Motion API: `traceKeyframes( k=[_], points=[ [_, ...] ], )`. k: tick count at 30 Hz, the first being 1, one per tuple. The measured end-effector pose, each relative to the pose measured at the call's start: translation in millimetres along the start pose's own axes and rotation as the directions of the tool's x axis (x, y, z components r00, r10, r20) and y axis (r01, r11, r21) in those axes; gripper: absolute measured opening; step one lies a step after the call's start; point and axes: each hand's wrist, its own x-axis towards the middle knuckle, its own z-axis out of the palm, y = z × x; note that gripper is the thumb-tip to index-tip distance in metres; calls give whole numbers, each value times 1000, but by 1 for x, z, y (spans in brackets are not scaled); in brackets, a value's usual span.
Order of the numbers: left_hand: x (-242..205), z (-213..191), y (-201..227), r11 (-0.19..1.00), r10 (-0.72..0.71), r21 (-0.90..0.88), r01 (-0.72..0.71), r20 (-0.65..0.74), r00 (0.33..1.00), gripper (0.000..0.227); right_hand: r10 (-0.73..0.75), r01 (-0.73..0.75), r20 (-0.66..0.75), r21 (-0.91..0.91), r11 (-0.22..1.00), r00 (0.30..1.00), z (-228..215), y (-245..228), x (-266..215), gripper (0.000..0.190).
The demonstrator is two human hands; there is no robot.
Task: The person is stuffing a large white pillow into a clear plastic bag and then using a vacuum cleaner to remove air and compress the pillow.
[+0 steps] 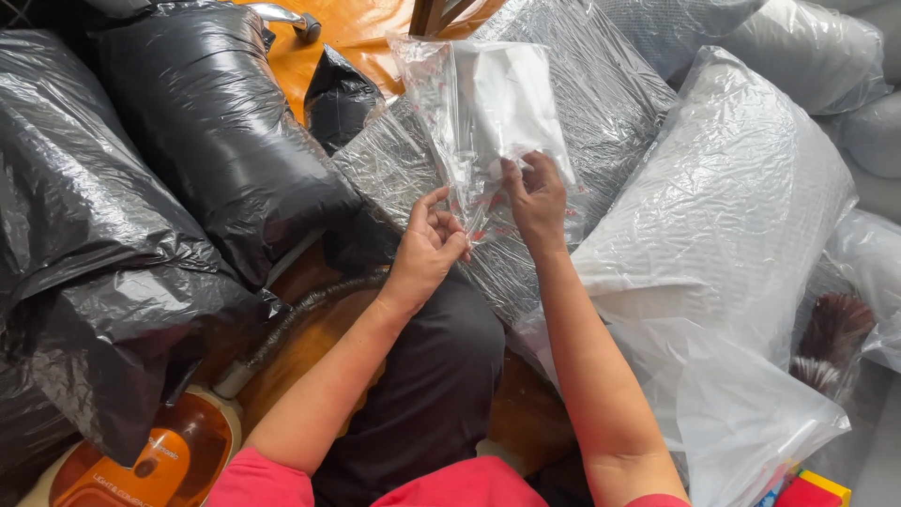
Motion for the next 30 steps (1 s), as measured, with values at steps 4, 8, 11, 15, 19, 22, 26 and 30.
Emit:
traceKeyframes(
  k=[4, 8, 11, 15, 19, 22, 26, 30],
  points=[
    [2, 7, 9, 994, -22, -106, 25, 32, 999, 70, -82, 100, 205, -80, 992, 975, 2, -3, 4, 37],
    [4, 3, 13, 990, 8, -144, -3, 31, 999, 69, -79, 164, 364, -209, 964, 928, -5, 10, 4, 37],
    [5, -8, 16, 992, 34, -126, -31, 21, 999, 68, -29, 185, 360, -408, 894, 933, -9, 11, 2, 43],
    [7, -16, 37, 990, 106, 108, -86, -200, 974, 51, -72, 40, -34, -569, 821, 997, -25, 40, 11, 31],
    [38, -35, 10, 961, -37, 230, 154, -446, 894, 50, 47, 21, 68, -757, 653, 997, -36, 49, 14, 38],
    [58, -38, -3, 923, -107, 281, 264, -472, 875, 85, 63, 72, 141, -781, 620, 988, -27, 49, 21, 55],
    [83, -42, -29, 820, -194, 444, 361, -378, 905, 82, 250, -15, 161, -812, 583, 955, -24, 75, 26, 94],
    [75, -26, -8, 942, -136, 232, 243, -398, 907, 44, 240, 153, 338, -812, 563, 910, -16, -19, 11, 65]
  ],
)
